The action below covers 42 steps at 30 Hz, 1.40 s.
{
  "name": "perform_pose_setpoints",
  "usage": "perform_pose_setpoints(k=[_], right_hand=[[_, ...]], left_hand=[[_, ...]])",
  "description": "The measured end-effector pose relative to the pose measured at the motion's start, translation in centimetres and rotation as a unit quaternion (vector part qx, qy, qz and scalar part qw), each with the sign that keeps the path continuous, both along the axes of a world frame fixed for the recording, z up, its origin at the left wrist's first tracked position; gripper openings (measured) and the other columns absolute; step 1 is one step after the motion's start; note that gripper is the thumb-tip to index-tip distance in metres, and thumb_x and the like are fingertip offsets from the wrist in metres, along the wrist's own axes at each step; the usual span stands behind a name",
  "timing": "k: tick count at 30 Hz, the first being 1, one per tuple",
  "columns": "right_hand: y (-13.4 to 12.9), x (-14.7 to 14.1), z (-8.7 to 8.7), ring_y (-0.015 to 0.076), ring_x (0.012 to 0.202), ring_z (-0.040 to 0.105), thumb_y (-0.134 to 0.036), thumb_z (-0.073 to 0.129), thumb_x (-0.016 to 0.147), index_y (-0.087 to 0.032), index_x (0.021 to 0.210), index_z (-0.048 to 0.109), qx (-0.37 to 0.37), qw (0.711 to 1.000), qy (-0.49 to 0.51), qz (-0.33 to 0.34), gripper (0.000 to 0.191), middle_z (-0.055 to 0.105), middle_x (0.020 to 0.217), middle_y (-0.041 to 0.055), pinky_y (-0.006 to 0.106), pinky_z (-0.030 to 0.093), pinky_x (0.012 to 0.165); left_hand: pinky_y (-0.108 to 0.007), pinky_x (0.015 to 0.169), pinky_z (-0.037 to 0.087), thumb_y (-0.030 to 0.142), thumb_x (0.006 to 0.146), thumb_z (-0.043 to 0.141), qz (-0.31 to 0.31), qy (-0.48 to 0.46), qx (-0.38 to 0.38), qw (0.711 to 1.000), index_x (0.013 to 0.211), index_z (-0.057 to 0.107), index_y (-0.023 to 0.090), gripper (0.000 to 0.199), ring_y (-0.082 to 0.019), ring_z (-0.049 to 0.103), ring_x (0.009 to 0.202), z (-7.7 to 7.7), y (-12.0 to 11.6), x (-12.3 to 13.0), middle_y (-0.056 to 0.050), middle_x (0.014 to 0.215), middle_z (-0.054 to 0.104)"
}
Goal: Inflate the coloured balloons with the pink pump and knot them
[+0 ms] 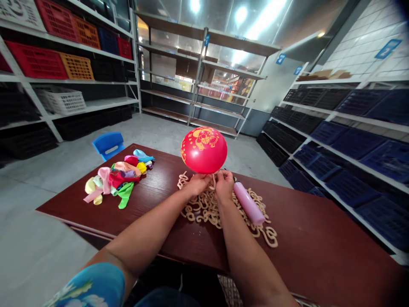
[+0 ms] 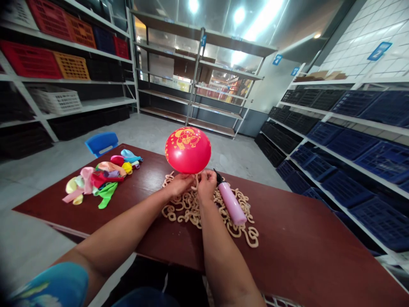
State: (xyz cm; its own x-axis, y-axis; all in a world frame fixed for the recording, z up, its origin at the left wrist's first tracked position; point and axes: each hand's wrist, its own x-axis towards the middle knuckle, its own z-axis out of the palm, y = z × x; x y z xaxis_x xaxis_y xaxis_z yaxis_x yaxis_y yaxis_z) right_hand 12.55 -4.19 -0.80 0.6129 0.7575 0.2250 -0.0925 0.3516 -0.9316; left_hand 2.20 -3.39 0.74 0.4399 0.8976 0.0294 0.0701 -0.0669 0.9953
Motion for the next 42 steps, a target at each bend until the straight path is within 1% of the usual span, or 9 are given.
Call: perform_pose_setpoints(k=[4, 8, 16, 24, 28, 32, 39, 40, 42], right_hand=[[0.4, 0.2, -0.8, 0.0096, 0.056, 0.055, -0.040, 0.058, 0.072, -0.020, 0.080, 0.046, 0.018, 0.998, -0.056, -0.019, 0.024, 0.059, 0.063, -0.0053, 0.024, 0.047, 0.057], [0.6, 0.2, -1.1, 0.0114, 0.062, 0.058, -0.042, 0.057, 0.073, -0.020, 0.088, 0.048, 0.017, 0.998, -0.052, 0.012, 0.028, 0.061, 0.072, -0.0024, 0.027, 0.048, 0.060], [0.9, 0.1, -1.9, 0.0117, 0.066, 0.059, -0.039, 0.058, 0.073, -0.018, 0.093, 0.050, -0.004, 0.997, -0.075, -0.004, 0.030, 0.060, 0.082, 0.0010, 0.027, 0.049, 0.063], [1.0, 0.3, -2.4, 0.0143, 0.067, 0.061, -0.041, 0.058, 0.070, -0.019, 0.093, 0.049, -0.042, 0.996, -0.082, 0.001, 0.032, 0.061, 0.080, 0.0020, 0.024, 0.046, 0.052], [0.7, 0.0, -2.0, 0.0150, 0.067, 0.061, -0.038, 0.058, 0.069, -0.019, 0.090, 0.051, -0.060, 0.995, -0.080, -0.002, 0.029, 0.062, 0.081, 0.0027, 0.023, 0.045, 0.049], [0.8, 0.0, -2.3, 0.0152, 0.067, 0.061, -0.037, 0.057, 0.070, -0.019, 0.089, 0.052, -0.061, 0.993, -0.098, 0.000, 0.027, 0.061, 0.083, 0.0036, 0.024, 0.045, 0.050], [1.2, 0.3, -3.0, 0.0151, 0.068, 0.061, -0.036, 0.059, 0.067, -0.019, 0.089, 0.053, -0.073, 0.990, -0.117, -0.011, 0.028, 0.062, 0.087, 0.0046, 0.026, 0.045, 0.054], [1.2, 0.3, -2.9, 0.0151, 0.068, 0.060, -0.036, 0.059, 0.067, -0.020, 0.089, 0.053, -0.074, 0.990, -0.117, -0.010, 0.028, 0.062, 0.089, 0.0048, 0.026, 0.045, 0.053], [1.1, 0.2, -2.7, 0.0153, 0.067, 0.060, -0.036, 0.058, 0.066, -0.020, 0.089, 0.053, -0.081, 0.991, -0.108, -0.005, 0.029, 0.062, 0.091, 0.0055, 0.025, 0.044, 0.050]], left_hand=[[-0.023, 0.058, 0.037, 0.045, 0.079, 0.045, 0.110, 0.086, 0.093, 0.986, 0.077, 0.065, 0.015, 0.037, -0.014, 0.053, 0.061, 0.1, 1.0, 0.1, -0.003, 0.063, 0.059], [-0.023, 0.056, 0.036, 0.042, 0.080, 0.043, 0.165, 0.105, 0.105, 0.975, 0.072, 0.064, 0.014, 0.036, -0.013, 0.052, 0.058, 0.0, 2.0, 0.6, -0.002, 0.061, 0.058], [-0.024, 0.058, 0.039, 0.047, 0.082, 0.038, 0.168, 0.180, 0.130, 0.960, 0.077, 0.067, 0.016, 0.043, -0.016, 0.056, 0.061, 0.9, 6.0, 1.6, -0.006, 0.064, 0.062], [-0.030, 0.073, 0.042, 0.060, 0.080, 0.028, 0.149, 0.301, 0.094, 0.937, 0.078, 0.068, 0.012, 0.063, -0.026, 0.060, 0.086, 1.6, 9.5, 0.3, -0.017, 0.081, 0.065], [-0.029, 0.075, 0.043, 0.042, 0.076, 0.049, 0.190, 0.346, 0.133, 0.909, 0.092, 0.066, 0.014, 0.036, -0.023, 0.060, 0.088, 2.1, 10.8, -3.8, -0.015, 0.095, 0.065], [-0.028, 0.075, 0.043, 0.031, 0.074, 0.052, 0.197, 0.418, 0.141, 0.875, 0.091, 0.068, 0.018, 0.026, -0.022, 0.060, 0.087, 3.9, 11.4, -10.3, -0.012, 0.092, 0.066], [-0.029, 0.071, 0.043, 0.043, 0.064, 0.063, 0.272, 0.569, 0.059, 0.774, 0.076, 0.068, 0.013, 0.032, -0.026, 0.059, 0.084, 6.9, 10.9, -21.5, -0.014, 0.079, 0.065], [-0.029, 0.069, 0.043, 0.046, 0.062, 0.065, 0.275, 0.572, 0.045, 0.772, 0.071, 0.067, 0.013, 0.034, -0.026, 0.059, 0.082, 6.9, 10.8, -22.5, -0.013, 0.072, 0.064], [-0.027, 0.066, 0.042, 0.043, 0.058, 0.070, 0.280, 0.527, 0.048, 0.801, 0.060, 0.064, 0.013, 0.031, -0.025, 0.059, 0.079, 6.5, 10.5, -24.1, -0.010, 0.059, 0.059]])
